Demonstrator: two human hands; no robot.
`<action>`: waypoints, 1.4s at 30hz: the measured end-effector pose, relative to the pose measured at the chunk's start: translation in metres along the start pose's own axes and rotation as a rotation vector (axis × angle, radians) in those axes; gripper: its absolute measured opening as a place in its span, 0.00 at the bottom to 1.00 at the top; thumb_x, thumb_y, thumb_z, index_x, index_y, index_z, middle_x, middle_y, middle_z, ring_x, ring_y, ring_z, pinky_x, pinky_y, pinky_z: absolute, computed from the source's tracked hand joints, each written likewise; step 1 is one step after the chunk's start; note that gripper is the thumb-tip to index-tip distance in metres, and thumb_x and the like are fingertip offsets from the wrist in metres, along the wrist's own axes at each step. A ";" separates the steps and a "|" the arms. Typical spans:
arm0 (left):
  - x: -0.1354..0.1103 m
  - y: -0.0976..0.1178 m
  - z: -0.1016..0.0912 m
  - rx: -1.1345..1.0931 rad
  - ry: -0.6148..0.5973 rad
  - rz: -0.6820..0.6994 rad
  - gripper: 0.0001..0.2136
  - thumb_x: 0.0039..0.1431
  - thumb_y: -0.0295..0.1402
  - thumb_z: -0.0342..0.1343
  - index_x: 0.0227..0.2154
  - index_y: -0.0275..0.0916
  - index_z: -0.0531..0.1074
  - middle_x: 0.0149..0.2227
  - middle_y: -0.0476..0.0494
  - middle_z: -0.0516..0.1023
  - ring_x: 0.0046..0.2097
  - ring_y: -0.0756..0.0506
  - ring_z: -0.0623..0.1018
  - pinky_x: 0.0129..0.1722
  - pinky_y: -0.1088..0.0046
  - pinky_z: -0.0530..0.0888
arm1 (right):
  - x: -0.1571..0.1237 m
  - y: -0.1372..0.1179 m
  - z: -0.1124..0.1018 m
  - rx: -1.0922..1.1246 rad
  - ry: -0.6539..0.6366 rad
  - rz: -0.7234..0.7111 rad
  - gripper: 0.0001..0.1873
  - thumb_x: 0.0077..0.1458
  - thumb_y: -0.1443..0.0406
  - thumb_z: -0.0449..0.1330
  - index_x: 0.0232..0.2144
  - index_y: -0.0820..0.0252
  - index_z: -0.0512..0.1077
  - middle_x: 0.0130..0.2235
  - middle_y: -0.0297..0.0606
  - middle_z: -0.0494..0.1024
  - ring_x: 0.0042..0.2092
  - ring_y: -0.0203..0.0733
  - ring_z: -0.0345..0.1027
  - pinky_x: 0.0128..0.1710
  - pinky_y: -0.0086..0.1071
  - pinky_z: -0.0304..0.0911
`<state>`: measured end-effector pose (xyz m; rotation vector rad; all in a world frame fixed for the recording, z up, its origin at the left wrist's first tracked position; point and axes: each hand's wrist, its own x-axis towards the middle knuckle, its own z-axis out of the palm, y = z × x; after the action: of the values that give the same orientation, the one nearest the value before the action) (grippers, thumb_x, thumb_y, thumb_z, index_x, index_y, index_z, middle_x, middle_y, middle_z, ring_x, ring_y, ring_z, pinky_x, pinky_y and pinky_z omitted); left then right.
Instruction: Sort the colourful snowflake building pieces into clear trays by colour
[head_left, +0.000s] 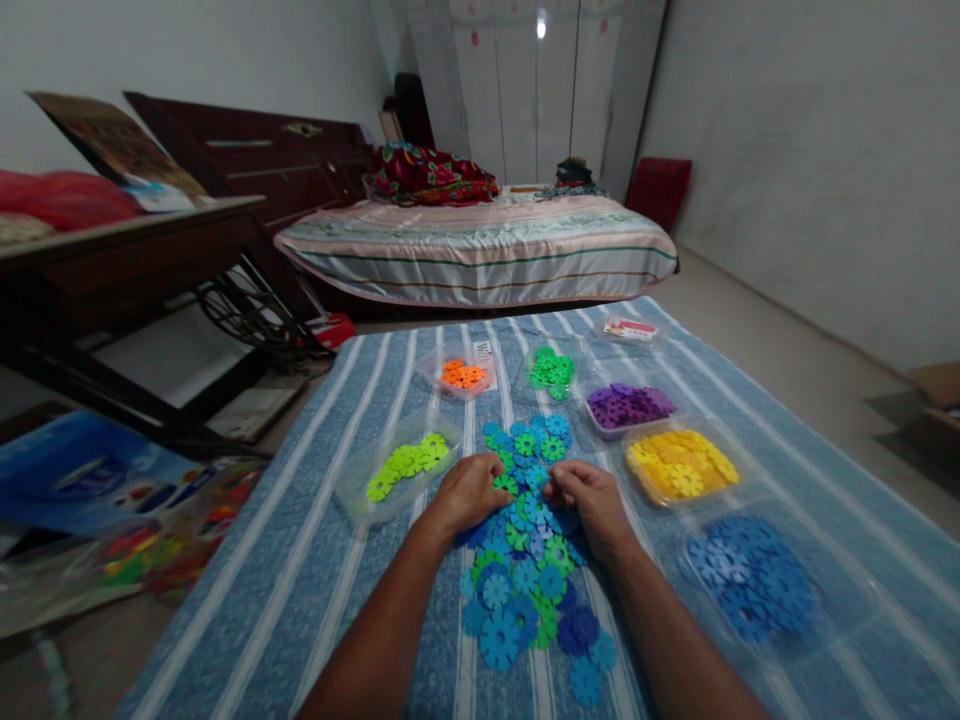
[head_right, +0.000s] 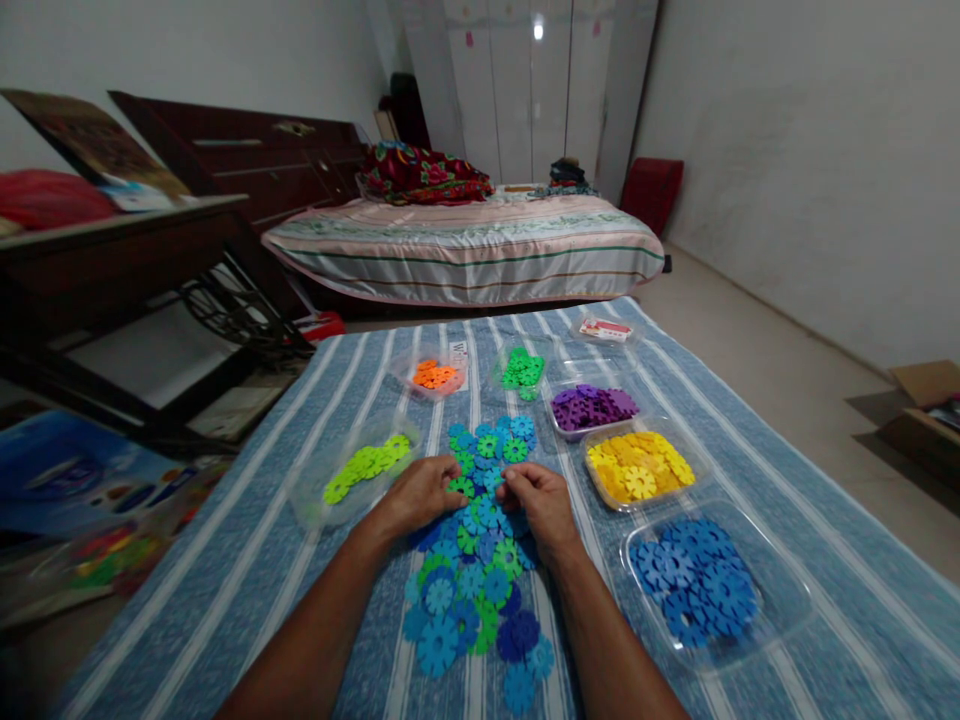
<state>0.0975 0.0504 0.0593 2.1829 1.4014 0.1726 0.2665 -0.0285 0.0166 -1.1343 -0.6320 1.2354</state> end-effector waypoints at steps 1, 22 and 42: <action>0.001 -0.002 0.001 -0.039 0.009 0.009 0.07 0.41 0.31 0.61 0.24 0.38 0.69 0.21 0.55 0.66 0.26 0.50 0.68 0.25 0.75 0.58 | 0.000 0.000 0.000 0.000 0.001 0.002 0.18 0.40 0.52 0.68 0.24 0.62 0.75 0.21 0.35 0.76 0.21 0.32 0.63 0.23 0.27 0.58; 0.096 0.049 -0.024 -0.287 0.328 -0.063 0.12 0.52 0.28 0.55 0.39 0.34 0.75 0.30 0.46 0.78 0.33 0.48 0.77 0.31 0.77 0.71 | 0.001 0.001 0.000 -0.002 -0.010 0.008 0.20 0.41 0.50 0.68 0.24 0.61 0.74 0.21 0.36 0.76 0.22 0.33 0.64 0.24 0.28 0.60; 0.073 0.025 0.007 0.164 0.057 -0.062 0.08 0.43 0.35 0.63 0.27 0.38 0.76 0.28 0.46 0.78 0.34 0.45 0.76 0.30 0.73 0.66 | 0.001 0.000 0.002 0.003 -0.015 -0.002 0.19 0.40 0.51 0.68 0.23 0.62 0.74 0.21 0.35 0.75 0.22 0.32 0.63 0.24 0.27 0.59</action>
<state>0.1532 0.1040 0.0532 2.2787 1.5615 0.1012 0.2652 -0.0270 0.0170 -1.1228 -0.6426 1.2435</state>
